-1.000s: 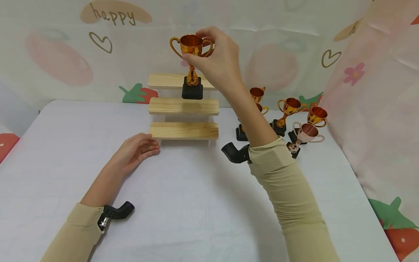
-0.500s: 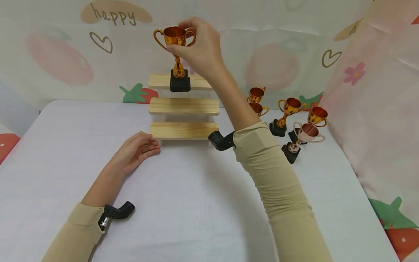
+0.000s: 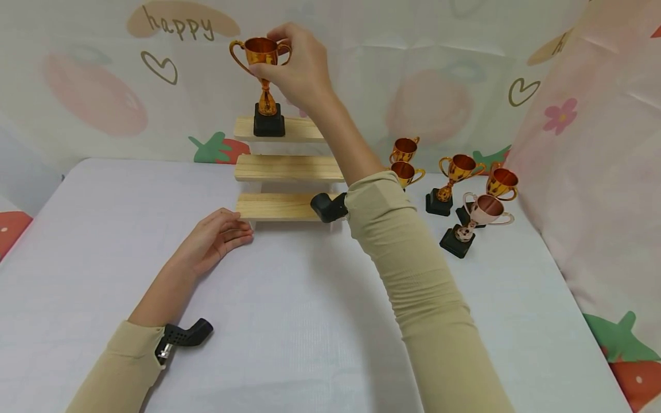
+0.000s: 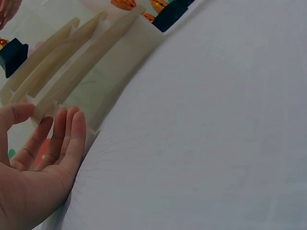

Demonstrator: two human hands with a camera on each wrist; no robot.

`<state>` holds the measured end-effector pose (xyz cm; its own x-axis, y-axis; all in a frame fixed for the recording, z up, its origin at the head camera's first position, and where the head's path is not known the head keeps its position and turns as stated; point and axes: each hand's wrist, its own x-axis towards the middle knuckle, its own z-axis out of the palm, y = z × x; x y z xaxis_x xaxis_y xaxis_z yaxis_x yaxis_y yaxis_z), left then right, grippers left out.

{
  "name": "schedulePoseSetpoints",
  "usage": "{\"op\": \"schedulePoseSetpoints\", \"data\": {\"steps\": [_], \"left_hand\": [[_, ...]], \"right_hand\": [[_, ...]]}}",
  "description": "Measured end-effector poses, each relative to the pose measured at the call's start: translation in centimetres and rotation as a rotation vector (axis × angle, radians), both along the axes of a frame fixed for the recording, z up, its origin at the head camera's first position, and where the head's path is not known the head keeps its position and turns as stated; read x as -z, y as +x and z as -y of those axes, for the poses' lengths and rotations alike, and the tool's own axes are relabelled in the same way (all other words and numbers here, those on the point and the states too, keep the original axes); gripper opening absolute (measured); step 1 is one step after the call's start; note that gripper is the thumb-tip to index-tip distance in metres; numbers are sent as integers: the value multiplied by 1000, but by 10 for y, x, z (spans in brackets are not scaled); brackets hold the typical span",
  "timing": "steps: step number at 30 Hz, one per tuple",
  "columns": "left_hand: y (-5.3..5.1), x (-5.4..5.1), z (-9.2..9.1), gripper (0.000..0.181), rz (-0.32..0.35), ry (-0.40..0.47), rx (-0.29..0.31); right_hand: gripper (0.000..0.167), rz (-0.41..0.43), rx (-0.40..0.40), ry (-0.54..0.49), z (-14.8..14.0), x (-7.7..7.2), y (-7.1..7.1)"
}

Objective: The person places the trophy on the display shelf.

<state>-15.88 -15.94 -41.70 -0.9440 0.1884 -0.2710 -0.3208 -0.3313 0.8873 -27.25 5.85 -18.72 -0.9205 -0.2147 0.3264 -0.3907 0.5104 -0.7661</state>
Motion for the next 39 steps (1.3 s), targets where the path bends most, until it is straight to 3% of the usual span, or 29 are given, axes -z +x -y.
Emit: {"op": "schedulePoseSetpoints", "data": {"steps": [11,21,30,39], "left_hand": [[-1,0,-1,18,12,4,-9],[0,0,-1,18,12,8,-9],[1,-1,-1,17,17,30,-7],[2,-1,0,16,16,27,-10]], "right_hand": [[54,26,-3,10,10,7,-12],[55,50,1,-2,15,10,-15],[54,-2,2,31,16,14,-13],[78,57,16,19,10,16,-6]]}}
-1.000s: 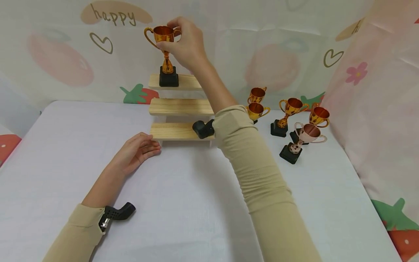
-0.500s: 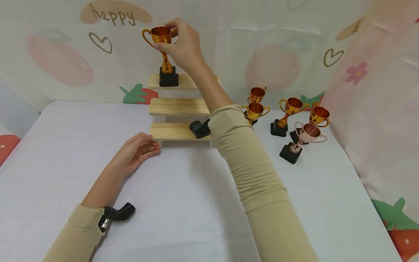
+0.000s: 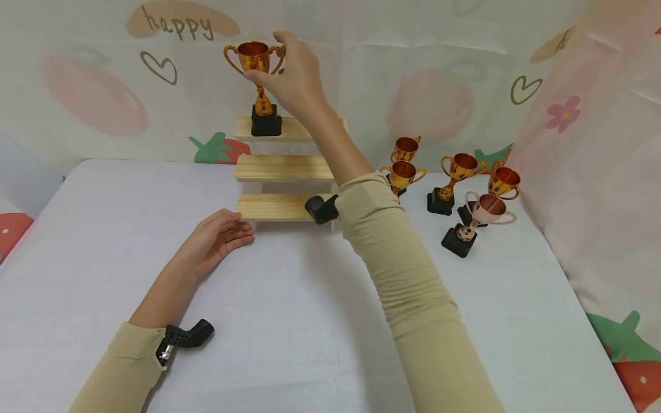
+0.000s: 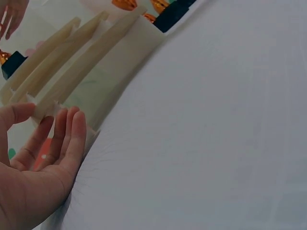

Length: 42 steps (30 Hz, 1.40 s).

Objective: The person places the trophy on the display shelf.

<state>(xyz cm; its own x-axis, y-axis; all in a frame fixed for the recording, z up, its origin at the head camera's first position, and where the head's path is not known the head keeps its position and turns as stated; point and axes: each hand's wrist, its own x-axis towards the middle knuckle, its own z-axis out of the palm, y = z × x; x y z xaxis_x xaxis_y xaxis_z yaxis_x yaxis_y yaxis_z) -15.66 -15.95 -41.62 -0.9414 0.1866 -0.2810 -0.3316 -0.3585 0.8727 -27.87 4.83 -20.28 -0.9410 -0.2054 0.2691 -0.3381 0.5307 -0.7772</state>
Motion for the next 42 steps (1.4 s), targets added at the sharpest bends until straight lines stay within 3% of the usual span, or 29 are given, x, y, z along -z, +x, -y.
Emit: {"op": "schedulePoseSetpoints", "data": {"steps": [5,19,27,33,42], "left_hand": [[0,0,0,16,-4,-4,2],[2,-2,1,19,-11,0,6],[2,-2,1,19,-9,-2,5],[2,-2,2,19,-3,-1,5],[1,-2,2,17,-5,-5,1]], "right_hand": [[80,-2,20,-17,-13,2,11],[59,-102,36,-8,-56,16,44],[51,-77,71,-49,-84,23,65],[46,-163,101,-30,-101,34,76],[45,-149,151,-24,-124,48,94]]}}
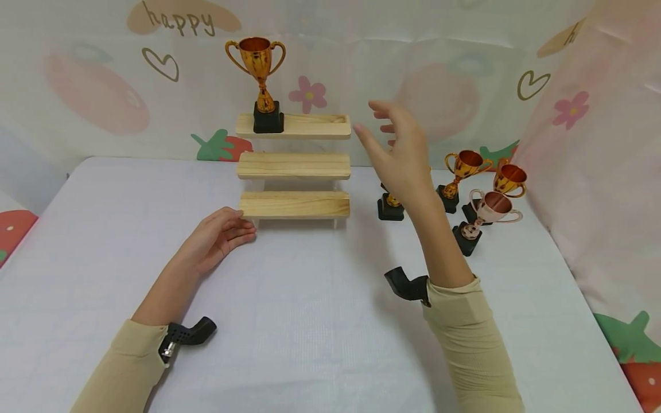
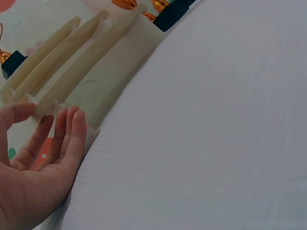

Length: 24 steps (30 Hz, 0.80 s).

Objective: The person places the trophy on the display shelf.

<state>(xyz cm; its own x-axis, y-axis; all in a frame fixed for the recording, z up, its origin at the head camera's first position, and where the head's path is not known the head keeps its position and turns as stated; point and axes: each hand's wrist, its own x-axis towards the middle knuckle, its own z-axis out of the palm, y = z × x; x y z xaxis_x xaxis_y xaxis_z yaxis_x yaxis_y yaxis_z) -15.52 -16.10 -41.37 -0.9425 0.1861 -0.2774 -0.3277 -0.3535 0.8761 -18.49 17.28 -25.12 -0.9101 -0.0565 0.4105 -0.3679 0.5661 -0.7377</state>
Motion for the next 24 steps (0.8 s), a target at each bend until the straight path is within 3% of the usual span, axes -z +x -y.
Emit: {"op": "schedulePoseSetpoints", "data": {"steps": [8,24], "left_hand": [[0,0,0,17,-5,0,6],[0,1,0,18,-2,-2,4]], "right_hand": [[48,37,68,27,-17,6,11],[57,84,167,54,-45,30,14]]}}
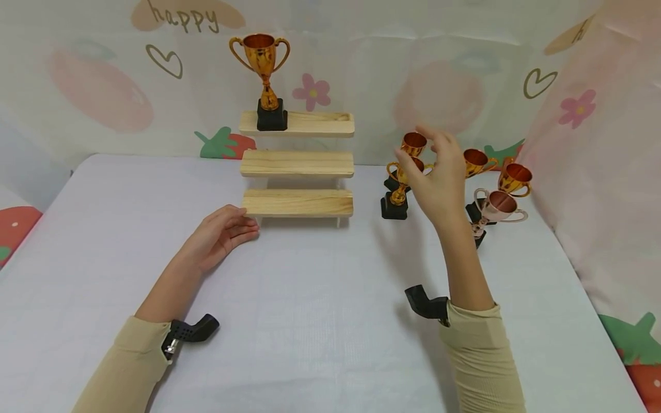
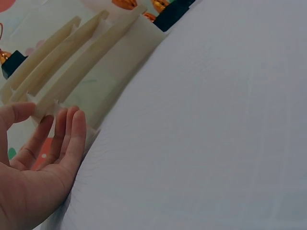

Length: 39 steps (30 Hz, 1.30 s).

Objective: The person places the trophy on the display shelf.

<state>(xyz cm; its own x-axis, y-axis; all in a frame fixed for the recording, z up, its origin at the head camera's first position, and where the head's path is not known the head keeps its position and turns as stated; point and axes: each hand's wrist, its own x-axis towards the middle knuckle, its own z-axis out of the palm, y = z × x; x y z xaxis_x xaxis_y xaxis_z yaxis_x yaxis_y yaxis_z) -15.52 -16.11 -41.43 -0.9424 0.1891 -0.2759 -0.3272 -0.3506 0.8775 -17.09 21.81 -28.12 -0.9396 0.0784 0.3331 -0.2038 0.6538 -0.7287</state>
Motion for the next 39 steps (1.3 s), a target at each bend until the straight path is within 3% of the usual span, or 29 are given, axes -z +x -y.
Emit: {"op": "schedulePoseSetpoints", "data": {"steps": [16,24,39], "left_hand": [[-1,3,-2,15,5,-2,-3],[0,2,-4,12,6,-6,-3],[1,0,-1,13,7,-3,-14]], "right_hand": [[65,116,21,16,-15,25,-6],[67,126,-1,23,-18,36,-6],[73,183,-27,-8,-21,45,-12]]}}
